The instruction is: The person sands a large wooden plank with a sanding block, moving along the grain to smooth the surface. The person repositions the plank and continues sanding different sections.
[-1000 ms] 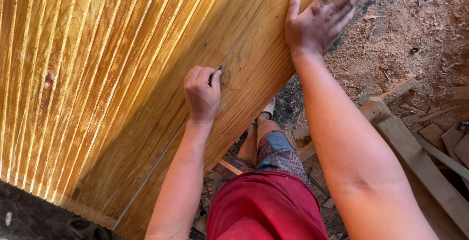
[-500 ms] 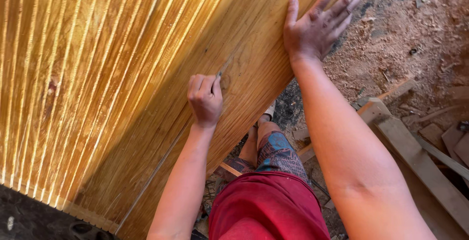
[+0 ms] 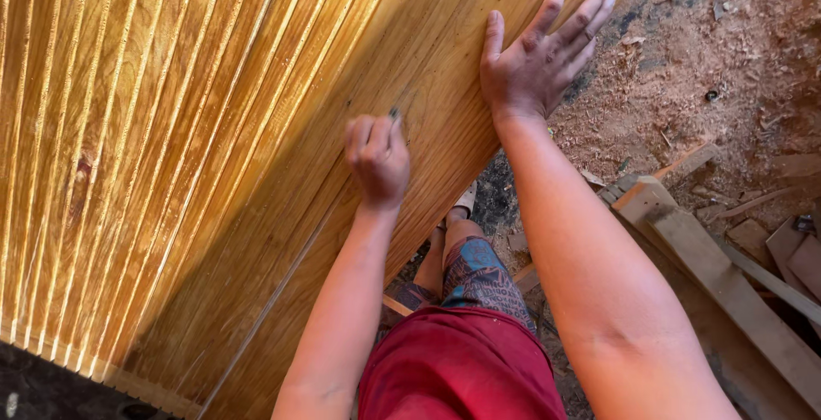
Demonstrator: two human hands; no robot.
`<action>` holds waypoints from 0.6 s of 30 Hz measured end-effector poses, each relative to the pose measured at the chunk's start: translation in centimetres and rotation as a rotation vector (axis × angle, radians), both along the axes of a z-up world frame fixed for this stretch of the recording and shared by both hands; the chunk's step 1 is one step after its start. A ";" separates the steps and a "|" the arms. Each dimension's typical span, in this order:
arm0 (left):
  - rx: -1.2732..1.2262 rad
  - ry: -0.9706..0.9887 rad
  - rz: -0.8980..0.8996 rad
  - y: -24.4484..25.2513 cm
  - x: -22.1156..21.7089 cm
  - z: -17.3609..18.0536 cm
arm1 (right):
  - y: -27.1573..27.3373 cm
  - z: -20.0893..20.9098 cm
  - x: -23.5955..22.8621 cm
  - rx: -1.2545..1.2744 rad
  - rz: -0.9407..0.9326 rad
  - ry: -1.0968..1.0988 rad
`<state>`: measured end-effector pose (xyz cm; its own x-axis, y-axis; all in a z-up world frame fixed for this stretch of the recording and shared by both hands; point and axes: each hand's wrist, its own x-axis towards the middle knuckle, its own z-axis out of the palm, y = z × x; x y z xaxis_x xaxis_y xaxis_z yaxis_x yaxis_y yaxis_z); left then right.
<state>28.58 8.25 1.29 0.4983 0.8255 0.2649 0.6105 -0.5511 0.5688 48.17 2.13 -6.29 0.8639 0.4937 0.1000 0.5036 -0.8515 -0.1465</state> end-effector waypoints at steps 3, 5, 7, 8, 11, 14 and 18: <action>0.069 -0.006 -0.049 1.4 4.9 -1.1 | 0.1 0.3 0.3 -0.013 -0.022 0.017; 0.038 0.029 -0.059 1.4 5.1 -1.1 | -0.1 0.3 0.1 -0.013 -0.014 0.010; 0.021 0.006 -0.042 1.0 3.7 -0.7 | -0.2 0.1 0.2 0.008 -0.002 -0.027; 0.015 -0.008 -0.037 0.7 2.7 -0.3 | -0.1 -0.1 0.4 0.020 0.011 -0.030; -0.007 0.015 0.043 -0.1 0.5 -0.2 | -0.3 -0.2 0.1 0.025 0.011 -0.018; -0.005 0.015 0.040 0.0 1.6 -1.4 | -0.3 0.1 -0.2 0.015 0.012 -0.016; -0.020 0.008 -0.029 0.6 3.6 -2.5 | -0.5 0.1 0.1 0.004 -0.008 -0.009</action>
<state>32.13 8.90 -1.23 0.5238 0.8160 0.2446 0.5990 -0.5570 0.5754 48.30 1.63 -6.18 0.8669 0.4864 0.1092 0.4980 -0.8549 -0.1453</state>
